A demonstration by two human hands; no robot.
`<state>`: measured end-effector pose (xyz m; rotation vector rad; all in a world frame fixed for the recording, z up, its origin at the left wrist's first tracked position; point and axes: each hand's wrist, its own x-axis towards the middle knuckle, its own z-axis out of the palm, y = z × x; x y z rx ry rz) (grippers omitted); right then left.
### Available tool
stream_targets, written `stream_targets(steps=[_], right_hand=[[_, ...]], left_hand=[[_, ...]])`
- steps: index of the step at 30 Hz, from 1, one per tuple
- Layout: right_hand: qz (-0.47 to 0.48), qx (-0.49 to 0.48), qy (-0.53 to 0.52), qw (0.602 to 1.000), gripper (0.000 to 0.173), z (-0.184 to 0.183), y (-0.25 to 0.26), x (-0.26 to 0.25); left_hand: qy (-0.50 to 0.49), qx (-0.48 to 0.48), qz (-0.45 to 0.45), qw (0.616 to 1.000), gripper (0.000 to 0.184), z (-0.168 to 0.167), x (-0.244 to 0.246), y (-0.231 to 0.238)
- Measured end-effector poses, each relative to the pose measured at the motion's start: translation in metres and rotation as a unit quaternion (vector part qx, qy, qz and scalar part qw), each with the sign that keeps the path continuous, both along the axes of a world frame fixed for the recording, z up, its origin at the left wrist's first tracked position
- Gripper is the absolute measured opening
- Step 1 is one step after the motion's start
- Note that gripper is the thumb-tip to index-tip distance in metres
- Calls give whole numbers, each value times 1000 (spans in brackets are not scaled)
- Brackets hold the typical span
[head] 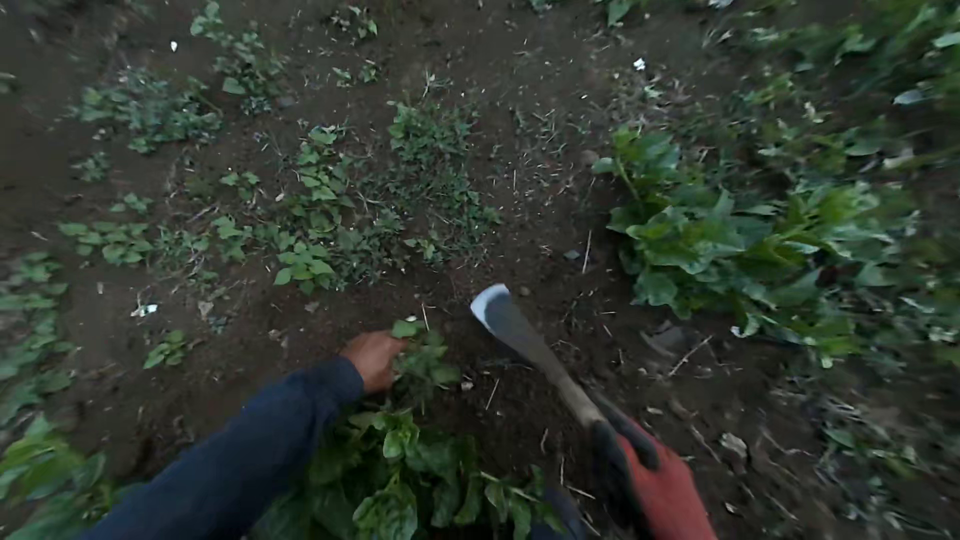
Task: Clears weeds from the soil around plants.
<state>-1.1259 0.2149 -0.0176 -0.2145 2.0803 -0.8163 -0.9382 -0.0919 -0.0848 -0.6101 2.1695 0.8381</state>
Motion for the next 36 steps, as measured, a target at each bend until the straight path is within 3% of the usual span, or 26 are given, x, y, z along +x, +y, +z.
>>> stream_targets(steps=[2, 4, 8, 11, 14, 17, 19, 21, 24, 26, 29, 33, 36], right_hand=[[15, 6, 34, 999, 41, -39, -46, -9], [49, -5, 41, 998, 42, -57, -83, -11], [53, -12, 51, 997, 42, -30, -39, -15], [76, -9, 18, 997, 41, -52, -74, -14], [200, 10, 28, 979, 44, -58, -117, -17], [258, -21, 67, 964, 41, -30, -64, -17], [206, -40, 43, 977, 41, -25, -34, -16], [168, -36, 16, 985, 40, -48, -58, -11], [186, -21, -31, 982, 42, -84, -136, 3], [238, -7, -48, 970, 44, -75, -139, -2], [242, -8, -87, 966, 43, -60, -120, 2], [228, -23, -126, 965, 45, -85, -169, 45], [313, 14, -78, 946, 47, -64, -148, 30]], left_hand=[[48, -23, -27, 998, 38, 7, -51, 10], [25, -89, -30, 995, 41, 3, -100, 0], [-83, -157, 127, 976, 84, -28, -114, -41], [-86, -168, 169, 967, 72, -47, -101, -48], [-98, -164, 93, 977, 50, -35, -89, -49], [-202, -90, -42, 974, 42, 22, -65, -33], [-207, -94, -38, 973, 46, 39, -52, -25], [-180, -134, -6, 974, 51, 28, -53, -33], [-172, -220, 60, 958, 53, -24, -54, -78], [-174, -241, 99, 950, 66, -42, -47, -99], [-227, -206, 37, 951, 39, -33, -46, -105], [-250, -188, 33, 949, 41, -25, -51, -98], [-275, -166, -45, 946, 43, -18, -58, -97]])
